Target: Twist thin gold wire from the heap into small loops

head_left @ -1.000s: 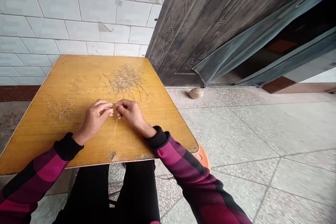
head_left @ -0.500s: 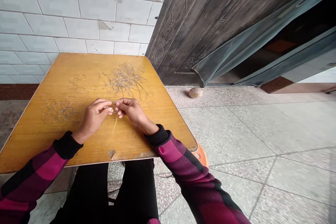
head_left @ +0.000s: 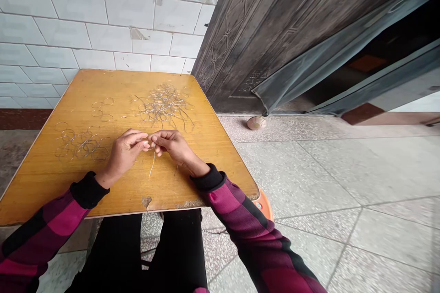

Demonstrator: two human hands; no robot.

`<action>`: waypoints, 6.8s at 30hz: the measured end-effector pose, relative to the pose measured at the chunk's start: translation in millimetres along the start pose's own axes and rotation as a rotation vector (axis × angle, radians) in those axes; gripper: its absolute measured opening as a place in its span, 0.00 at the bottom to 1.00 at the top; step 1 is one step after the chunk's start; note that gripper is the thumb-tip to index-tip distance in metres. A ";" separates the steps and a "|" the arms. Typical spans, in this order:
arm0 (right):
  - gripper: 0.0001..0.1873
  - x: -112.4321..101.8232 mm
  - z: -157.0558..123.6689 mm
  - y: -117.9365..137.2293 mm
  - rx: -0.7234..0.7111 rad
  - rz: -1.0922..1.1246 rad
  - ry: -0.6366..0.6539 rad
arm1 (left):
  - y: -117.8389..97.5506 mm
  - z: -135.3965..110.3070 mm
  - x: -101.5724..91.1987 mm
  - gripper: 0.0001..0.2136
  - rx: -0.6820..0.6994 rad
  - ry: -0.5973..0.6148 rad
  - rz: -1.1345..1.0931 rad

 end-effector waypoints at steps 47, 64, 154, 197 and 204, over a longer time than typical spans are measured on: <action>0.14 10.7 -4.1 -1.6 0.045 0.034 0.009 | -10.3 5.3 -6.1 0.10 0.149 -0.061 0.317; 0.13 4.4 -1.2 3.6 0.040 0.183 -0.077 | 3.7 5.0 0.3 0.09 -0.278 -0.006 -0.222; 0.35 20.3 -86.2 -12.2 -0.086 -1.667 0.146 | -7.5 17.9 -36.5 0.09 -0.070 0.069 0.278; 0.15 -20.4 8.9 24.0 -0.441 -1.432 -0.082 | 32.4 49.6 -126.6 0.08 -0.355 -0.059 1.002; 0.15 -18.9 6.5 15.5 -0.467 -1.406 -0.070 | 36.1 80.8 -92.2 0.16 -0.249 0.256 1.230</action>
Point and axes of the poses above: each hand's wrist, its own z-axis towards the middle knuckle, its own x-axis out of the palm, y = z × x, the point moved 2 cm from there along z, towards the middle knuckle, and after that the axes turned 3 degrees about -z, right-handed, at the moved point
